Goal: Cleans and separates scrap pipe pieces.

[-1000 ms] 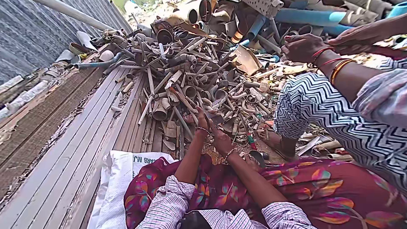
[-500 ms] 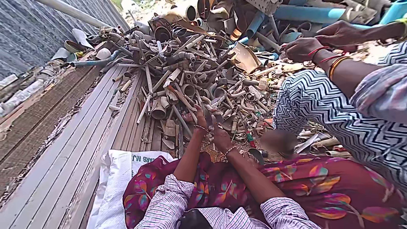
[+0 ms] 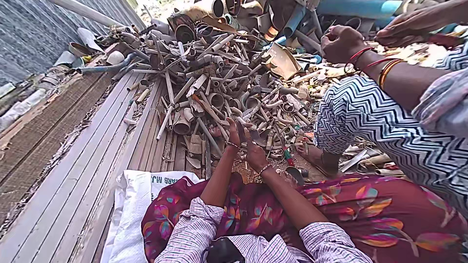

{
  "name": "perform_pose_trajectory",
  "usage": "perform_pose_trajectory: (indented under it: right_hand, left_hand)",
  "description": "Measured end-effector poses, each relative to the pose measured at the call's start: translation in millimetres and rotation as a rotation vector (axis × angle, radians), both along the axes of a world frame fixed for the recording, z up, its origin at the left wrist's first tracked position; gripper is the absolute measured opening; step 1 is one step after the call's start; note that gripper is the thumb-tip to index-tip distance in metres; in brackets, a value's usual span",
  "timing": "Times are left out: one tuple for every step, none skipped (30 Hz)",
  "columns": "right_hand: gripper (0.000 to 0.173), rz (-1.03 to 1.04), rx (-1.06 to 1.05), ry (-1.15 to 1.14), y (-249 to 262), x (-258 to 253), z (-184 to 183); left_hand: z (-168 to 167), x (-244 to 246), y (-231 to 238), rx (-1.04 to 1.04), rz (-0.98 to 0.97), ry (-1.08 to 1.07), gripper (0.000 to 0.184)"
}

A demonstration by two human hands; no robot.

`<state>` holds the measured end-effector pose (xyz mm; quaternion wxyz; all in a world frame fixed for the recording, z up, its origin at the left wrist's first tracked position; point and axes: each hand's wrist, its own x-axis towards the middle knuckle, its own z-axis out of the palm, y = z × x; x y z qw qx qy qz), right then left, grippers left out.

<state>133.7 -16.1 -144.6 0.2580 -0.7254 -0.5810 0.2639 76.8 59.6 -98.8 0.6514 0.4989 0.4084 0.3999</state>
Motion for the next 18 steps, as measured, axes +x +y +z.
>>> perform_pose_trajectory:
  right_hand:
    - [0.071,-0.006,-0.004,-0.009,0,0,-1]
    - [0.07,-0.006,0.009,-0.015,-1,-2,-1]
    - [0.069,-0.006,0.064,-0.013,-2,-6,-3]
    - [0.069,-0.007,0.125,-0.009,-3,-7,-5]
    - [0.071,-0.004,0.132,-0.019,-2,-5,-6]
    - [0.072,0.002,0.065,-0.026,1,-1,-5]
    - [0.072,-0.002,0.005,-0.029,3,2,-3]
    - [0.07,-0.005,-0.008,-0.03,4,2,-2]
    - [0.069,-0.002,0.007,-0.02,2,-1,-1]
    - [0.07,-0.001,0.042,-0.003,1,-5,-1]
    - [0.07,-0.006,0.075,0.014,-1,-7,-2]
    - [0.071,-0.011,0.051,0.012,0,-5,-2]
    - [0.072,-0.019,-0.025,0.013,1,-1,0]
    - [0.074,-0.033,-0.062,0.001,4,2,0]
    - [0.076,-0.037,-0.054,-0.006,5,3,0]
    - [0.074,-0.024,-0.037,0.004,3,0,0]
    - [0.069,-0.002,-0.021,0.017,0,-5,0]
    - [0.069,0.011,0.012,0.024,-1,-7,-1]
  left_hand:
    - [-4,1,1,0.027,0.014,-0.016,0.097]
    - [-13,3,4,0.084,0.028,-0.033,0.093]
    - [-19,4,6,0.118,0.018,-0.064,0.091]
    - [-19,5,4,0.133,0.012,-0.081,0.09]
    - [-17,5,2,0.117,0.022,-0.073,0.09]
    - [-16,5,0,0.081,0.029,-0.055,0.092]
    - [-15,4,-1,0.048,0.026,-0.048,0.094]
    - [-16,4,0,0.04,0.01,-0.051,0.093]
    - [-19,4,1,0.057,0.006,-0.061,0.092]
    - [-22,4,5,0.079,0.002,-0.08,0.092]
    - [-20,5,5,0.088,0.022,-0.079,0.089]
    - [-17,5,2,0.081,0.068,-0.048,0.085]
    - [-13,4,-1,0.062,0.089,-0.012,0.085]
    - [-9,3,-3,0.043,0.077,0.016,0.084]
    - [-9,2,-3,0.023,0.052,0.018,0.083]
    - [-17,5,2,0.015,0.069,0.014,0.086]
    - [-22,4,6,0.003,0.055,-0.011,0.086]
    - [-24,1,8,-0.004,0.019,-0.031,0.085]
